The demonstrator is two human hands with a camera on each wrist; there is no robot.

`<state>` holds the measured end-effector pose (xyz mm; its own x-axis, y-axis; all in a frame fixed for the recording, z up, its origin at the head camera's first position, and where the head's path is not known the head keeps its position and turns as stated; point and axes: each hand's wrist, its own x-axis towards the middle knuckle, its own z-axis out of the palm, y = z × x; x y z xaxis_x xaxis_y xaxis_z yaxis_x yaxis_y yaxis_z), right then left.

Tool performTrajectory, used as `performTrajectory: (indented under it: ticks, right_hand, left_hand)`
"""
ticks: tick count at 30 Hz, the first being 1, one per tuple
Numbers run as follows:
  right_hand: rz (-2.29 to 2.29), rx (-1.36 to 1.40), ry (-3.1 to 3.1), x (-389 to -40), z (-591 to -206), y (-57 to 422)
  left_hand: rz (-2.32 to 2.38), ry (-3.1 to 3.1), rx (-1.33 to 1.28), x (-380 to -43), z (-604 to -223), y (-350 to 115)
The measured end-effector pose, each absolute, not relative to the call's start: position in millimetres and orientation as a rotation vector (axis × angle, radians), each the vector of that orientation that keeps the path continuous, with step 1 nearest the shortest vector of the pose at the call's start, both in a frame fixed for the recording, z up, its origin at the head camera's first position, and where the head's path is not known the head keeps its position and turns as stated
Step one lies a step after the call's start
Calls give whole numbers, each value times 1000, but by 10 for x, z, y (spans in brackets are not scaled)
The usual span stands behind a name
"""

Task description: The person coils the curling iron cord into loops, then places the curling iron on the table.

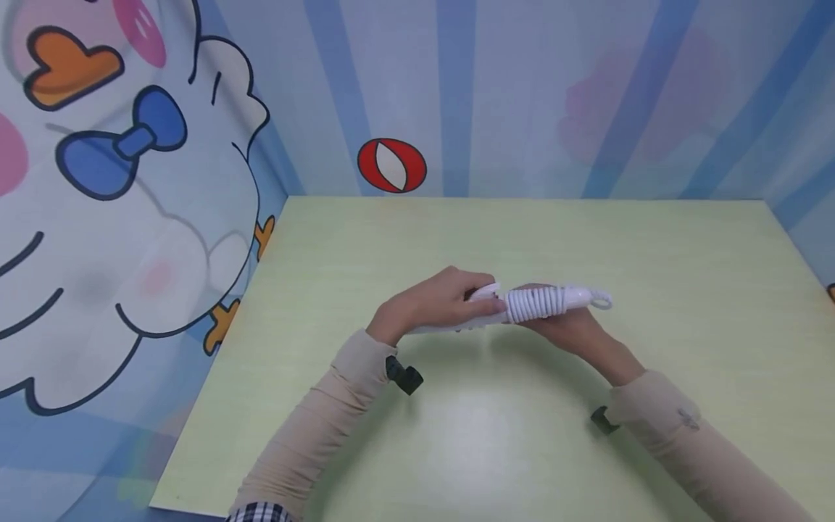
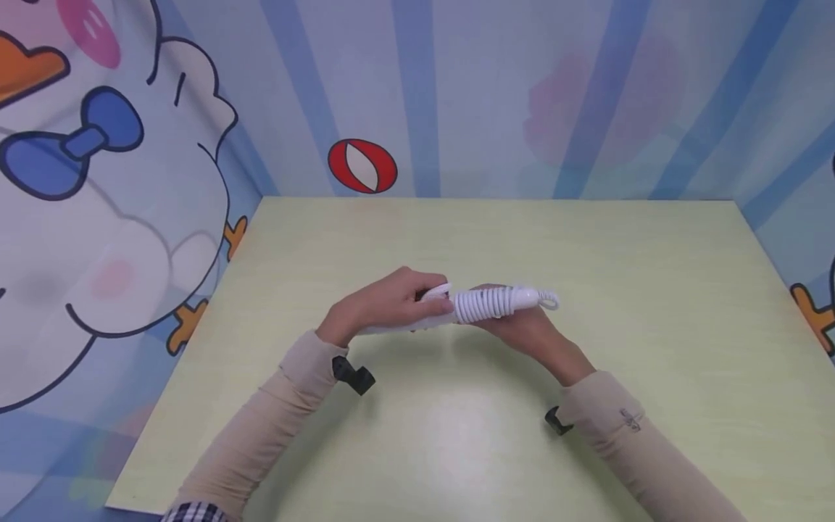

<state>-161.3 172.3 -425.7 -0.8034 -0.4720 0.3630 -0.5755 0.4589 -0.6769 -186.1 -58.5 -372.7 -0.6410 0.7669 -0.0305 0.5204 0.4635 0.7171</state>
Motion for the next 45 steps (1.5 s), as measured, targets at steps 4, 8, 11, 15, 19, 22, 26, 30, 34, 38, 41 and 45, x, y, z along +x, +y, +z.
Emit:
performTrajectory:
  ticks: [4, 8, 11, 15, 19, 22, 26, 30, 34, 38, 41, 45]
  right_hand:
    - [1131, 1001, -2566, -1605, -4269, 1766]
    - [1136, 1307, -2333, -1627, -4263, 1800]
    - [1260, 1557, -2180, -1647, -4264, 1856]
    - [1251, 1649, -2246, -1667, -4227, 1933]
    - [1114, 1588, -2507, -1681, -4174, 1966]
    - [999, 1596, -2636, -1697, -4142, 1959]
    - [803, 1664, -2640, -1745, -4097, 1914]
    - [695, 1673, -2691, -1794, -4052, 1841]
    - [634, 1638, -2818, -1821, -4050, 1791]
    - [604, 1598, -2887, -1845, -4125, 1778]
    - [616, 1613, -2903, -1872, -4203, 1777]
    - [647, 1593, -2898, -1957, -4253, 1807]
  left_hand:
    - [883, 2397, 1192, -1807, -3743, -580]
    - [755, 2415, 1301, -1752, -3771, -586]
    - [672, 2425, 1401, -1724, -3801, -581]
    - [634, 2453, 1498, -1711, -3833, -568]
    - [571, 2474, 1539, -1697, -3851, -562]
    - [481, 2471, 1563, -1672, -3870, -553]
    - [385, 2482, 1561, -1648, -3922, -530]
    - [359, 2505, 1529, -1644, -4014, -519]
    - [389, 2516, 1510, -1668, -4167, -505]
    - [417, 2525, 1475, -1710, -4352, -486]
    - [405, 2520, 1437, -1725, -4472, -479]
    - [325, 2529, 1433, -1706, -4573, -459]
